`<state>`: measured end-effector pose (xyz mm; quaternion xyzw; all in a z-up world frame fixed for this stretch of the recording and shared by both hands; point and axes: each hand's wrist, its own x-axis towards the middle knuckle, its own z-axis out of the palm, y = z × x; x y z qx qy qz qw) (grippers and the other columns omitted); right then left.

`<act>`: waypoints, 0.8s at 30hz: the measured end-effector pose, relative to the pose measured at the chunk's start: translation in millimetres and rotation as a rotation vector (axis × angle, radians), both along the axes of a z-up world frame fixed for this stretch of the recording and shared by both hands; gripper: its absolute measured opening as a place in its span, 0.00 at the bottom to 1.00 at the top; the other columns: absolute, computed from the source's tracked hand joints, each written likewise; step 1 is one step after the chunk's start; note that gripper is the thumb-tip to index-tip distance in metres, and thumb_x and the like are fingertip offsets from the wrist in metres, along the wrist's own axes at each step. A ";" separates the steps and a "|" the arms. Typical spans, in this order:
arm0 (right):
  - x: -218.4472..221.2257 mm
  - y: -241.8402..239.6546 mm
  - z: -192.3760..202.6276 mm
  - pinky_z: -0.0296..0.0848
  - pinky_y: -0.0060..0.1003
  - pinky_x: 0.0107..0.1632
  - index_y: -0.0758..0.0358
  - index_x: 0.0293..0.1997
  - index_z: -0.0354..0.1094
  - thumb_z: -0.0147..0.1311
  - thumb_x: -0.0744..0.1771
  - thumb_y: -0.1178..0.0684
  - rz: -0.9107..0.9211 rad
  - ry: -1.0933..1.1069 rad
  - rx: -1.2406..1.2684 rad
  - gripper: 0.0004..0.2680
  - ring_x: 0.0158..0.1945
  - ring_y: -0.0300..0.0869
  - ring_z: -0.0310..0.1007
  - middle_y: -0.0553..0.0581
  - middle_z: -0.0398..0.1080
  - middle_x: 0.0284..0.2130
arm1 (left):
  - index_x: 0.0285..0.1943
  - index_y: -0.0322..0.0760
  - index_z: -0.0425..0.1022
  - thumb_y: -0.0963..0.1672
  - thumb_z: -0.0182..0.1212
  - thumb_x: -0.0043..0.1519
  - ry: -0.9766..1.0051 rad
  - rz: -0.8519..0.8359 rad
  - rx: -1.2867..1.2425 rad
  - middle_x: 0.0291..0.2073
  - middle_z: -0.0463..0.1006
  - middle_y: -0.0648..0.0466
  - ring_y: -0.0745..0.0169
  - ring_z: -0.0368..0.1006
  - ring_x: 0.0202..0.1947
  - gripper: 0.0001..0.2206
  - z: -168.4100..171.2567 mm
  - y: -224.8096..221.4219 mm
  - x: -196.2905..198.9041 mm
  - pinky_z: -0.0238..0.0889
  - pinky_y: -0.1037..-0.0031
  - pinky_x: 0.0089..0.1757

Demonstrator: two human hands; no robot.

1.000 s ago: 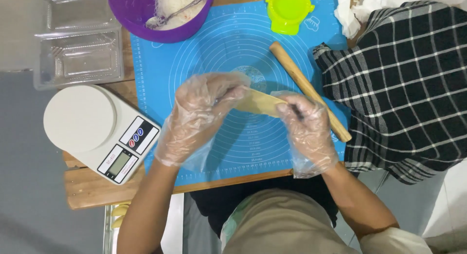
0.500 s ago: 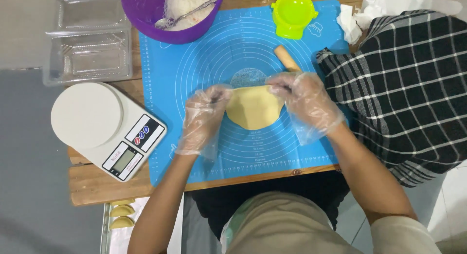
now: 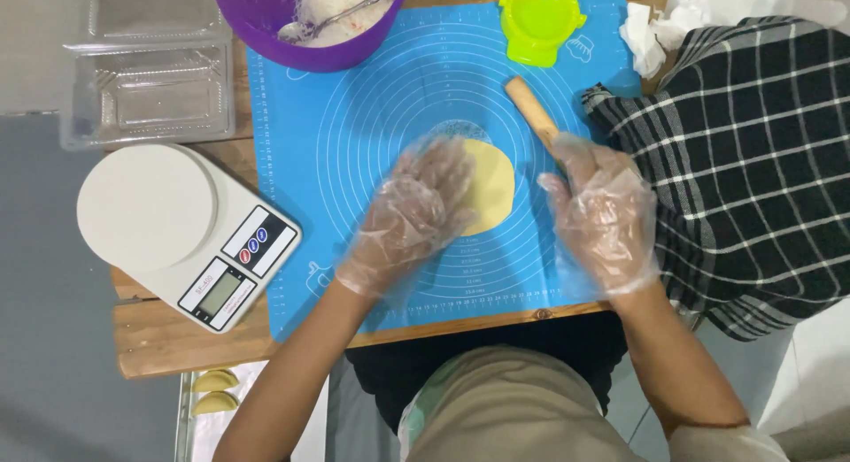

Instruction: Rolling out a small piece of dough into a flat circle using a wooden rolling pin on a silicone mat and then placing it into a mold.

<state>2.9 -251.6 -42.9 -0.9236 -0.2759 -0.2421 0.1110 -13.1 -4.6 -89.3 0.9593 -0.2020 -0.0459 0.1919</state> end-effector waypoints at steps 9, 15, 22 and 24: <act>-26.4 -44.6 -50.4 0.79 0.48 0.28 0.56 0.57 0.70 0.57 0.69 0.42 -0.426 0.018 -0.338 0.14 0.31 0.49 0.77 0.55 0.69 0.33 | 0.81 0.55 0.44 0.64 0.35 0.65 -0.022 0.000 0.286 0.80 0.42 0.56 0.52 0.40 0.78 0.37 -35.9 23.8 1.1 0.29 0.46 0.70; -18.7 -30.4 -45.6 0.79 0.52 0.41 0.52 0.56 0.72 0.54 0.69 0.50 -0.128 0.245 0.016 0.10 0.43 0.57 0.78 0.57 0.73 0.39 | 0.81 0.38 0.49 0.64 0.26 0.67 -0.090 0.290 0.207 0.79 0.41 0.40 0.38 0.36 0.78 0.40 1.5 30.7 -40.1 0.34 0.43 0.68; -31.0 5.8 -22.5 0.73 0.50 0.54 0.48 0.58 0.70 0.55 0.67 0.47 0.198 0.300 -0.054 0.13 0.50 0.52 0.75 0.54 0.73 0.43 | 0.82 0.48 0.39 0.63 0.20 0.67 -0.234 0.115 0.230 0.80 0.38 0.44 0.41 0.33 0.78 0.37 -17.3 -0.7 -108.8 0.26 0.51 0.71; -38.9 4.9 -27.5 0.69 0.50 0.57 0.49 0.60 0.68 0.52 0.68 0.45 0.204 0.301 -0.041 0.14 0.54 0.52 0.71 0.55 0.71 0.47 | 0.83 0.50 0.37 0.64 0.23 0.66 -0.203 0.086 0.188 0.81 0.37 0.45 0.43 0.33 0.79 0.38 -25.6 -5.8 -117.4 0.26 0.51 0.71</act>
